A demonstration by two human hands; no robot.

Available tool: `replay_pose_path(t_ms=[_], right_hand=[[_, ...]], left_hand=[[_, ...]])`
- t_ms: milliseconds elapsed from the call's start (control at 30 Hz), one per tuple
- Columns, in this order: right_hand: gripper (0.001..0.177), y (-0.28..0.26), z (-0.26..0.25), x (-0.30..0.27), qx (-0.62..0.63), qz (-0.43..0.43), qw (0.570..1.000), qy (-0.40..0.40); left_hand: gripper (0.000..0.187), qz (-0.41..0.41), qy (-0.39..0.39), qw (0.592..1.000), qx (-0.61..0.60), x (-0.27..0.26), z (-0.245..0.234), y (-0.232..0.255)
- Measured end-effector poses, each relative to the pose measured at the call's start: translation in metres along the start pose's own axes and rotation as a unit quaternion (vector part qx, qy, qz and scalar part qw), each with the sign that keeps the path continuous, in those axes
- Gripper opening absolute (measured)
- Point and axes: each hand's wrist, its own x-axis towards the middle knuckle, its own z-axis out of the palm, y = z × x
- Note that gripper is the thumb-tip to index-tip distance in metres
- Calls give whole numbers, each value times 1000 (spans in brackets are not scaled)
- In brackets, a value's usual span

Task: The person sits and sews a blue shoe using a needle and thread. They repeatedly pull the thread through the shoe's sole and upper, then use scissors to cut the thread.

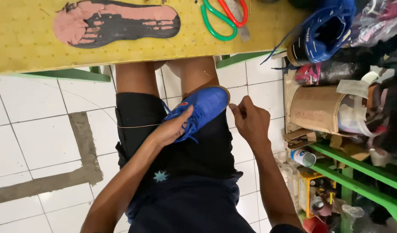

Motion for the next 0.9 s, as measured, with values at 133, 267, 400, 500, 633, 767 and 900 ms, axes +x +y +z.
replay_pose_path(t_ms=[133,267,400,500,633,767,900], right_hand=[[41,47,3,-12,-31,112,992,39],[12,46,-9,-21,42,175,980,83],[12,2,-10,-21,465,181,858,120],[5,-17,-4,-28,798,23,599,64],[14,-26,17,-29,840,10,543,13],[17,-47,0,-22,559,157,803,134],[19,7,20,-50,597,81,798,18]], left_hand=[[30,42,-94,995,-10,26,-63,-45],[52,181,-279,917,220,39,-125,-69],[26,270,25,830,487,39,-120,-73],[16,276,109,798,525,41,-98,-72],[13,276,107,783,547,54,-106,-87],[21,267,158,781,541,67,-111,-95],[26,245,171,829,473,43,-88,-68]])
